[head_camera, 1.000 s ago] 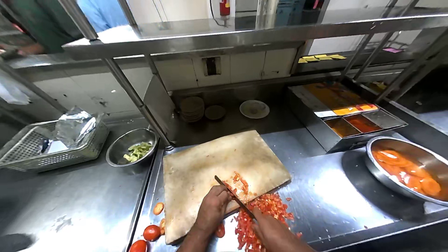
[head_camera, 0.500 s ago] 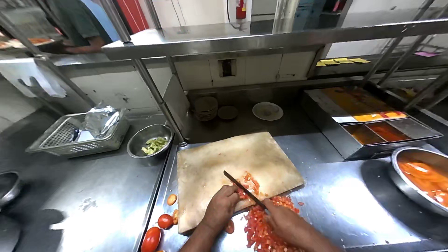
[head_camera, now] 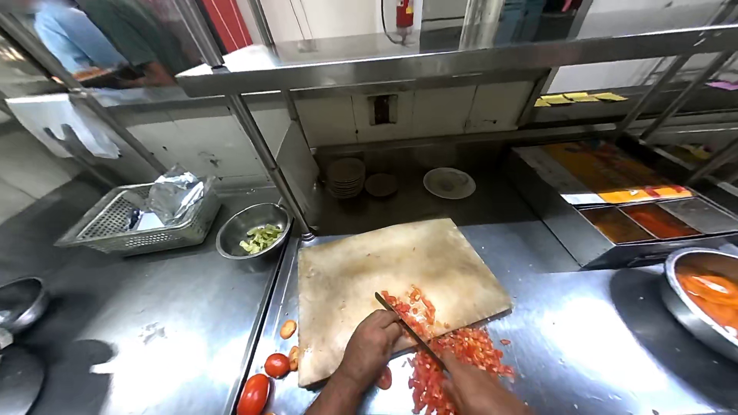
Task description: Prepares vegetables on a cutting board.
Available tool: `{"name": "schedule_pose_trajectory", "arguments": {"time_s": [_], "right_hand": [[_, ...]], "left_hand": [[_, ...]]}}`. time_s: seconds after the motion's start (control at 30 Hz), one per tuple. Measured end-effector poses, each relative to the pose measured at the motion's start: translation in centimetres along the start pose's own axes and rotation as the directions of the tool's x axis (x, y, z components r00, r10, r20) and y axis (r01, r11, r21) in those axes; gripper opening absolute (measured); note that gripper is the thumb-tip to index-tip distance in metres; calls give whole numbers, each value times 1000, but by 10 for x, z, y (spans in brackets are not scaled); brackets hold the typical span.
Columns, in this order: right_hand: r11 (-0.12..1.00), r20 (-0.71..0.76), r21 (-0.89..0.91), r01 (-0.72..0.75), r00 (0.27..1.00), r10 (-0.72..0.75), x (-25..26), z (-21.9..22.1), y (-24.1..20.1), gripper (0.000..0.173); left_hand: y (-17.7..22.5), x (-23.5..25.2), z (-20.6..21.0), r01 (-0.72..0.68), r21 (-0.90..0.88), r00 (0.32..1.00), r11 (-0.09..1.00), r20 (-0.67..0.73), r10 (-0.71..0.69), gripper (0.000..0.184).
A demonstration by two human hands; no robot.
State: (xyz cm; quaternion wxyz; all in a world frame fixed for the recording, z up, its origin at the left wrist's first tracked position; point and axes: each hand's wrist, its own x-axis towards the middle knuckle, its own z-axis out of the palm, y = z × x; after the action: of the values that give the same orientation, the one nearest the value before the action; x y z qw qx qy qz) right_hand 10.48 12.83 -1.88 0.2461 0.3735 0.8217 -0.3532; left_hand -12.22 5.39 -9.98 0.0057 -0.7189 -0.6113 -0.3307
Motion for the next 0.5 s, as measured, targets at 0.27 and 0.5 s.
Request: {"name": "schedule_pose_trajectory", "arguments": {"time_s": [0.27,0.5], "right_hand": [[997,-54,69,42,998,-38,-8,-37,19,48],[990,-143,106,-88,984,103,7,-14,47,48]], "left_hand": [[4,8,-13,163,-91,982,982,109,-153,26],[7,34,-5,191,-6,949,982,259,-183,30]]}}
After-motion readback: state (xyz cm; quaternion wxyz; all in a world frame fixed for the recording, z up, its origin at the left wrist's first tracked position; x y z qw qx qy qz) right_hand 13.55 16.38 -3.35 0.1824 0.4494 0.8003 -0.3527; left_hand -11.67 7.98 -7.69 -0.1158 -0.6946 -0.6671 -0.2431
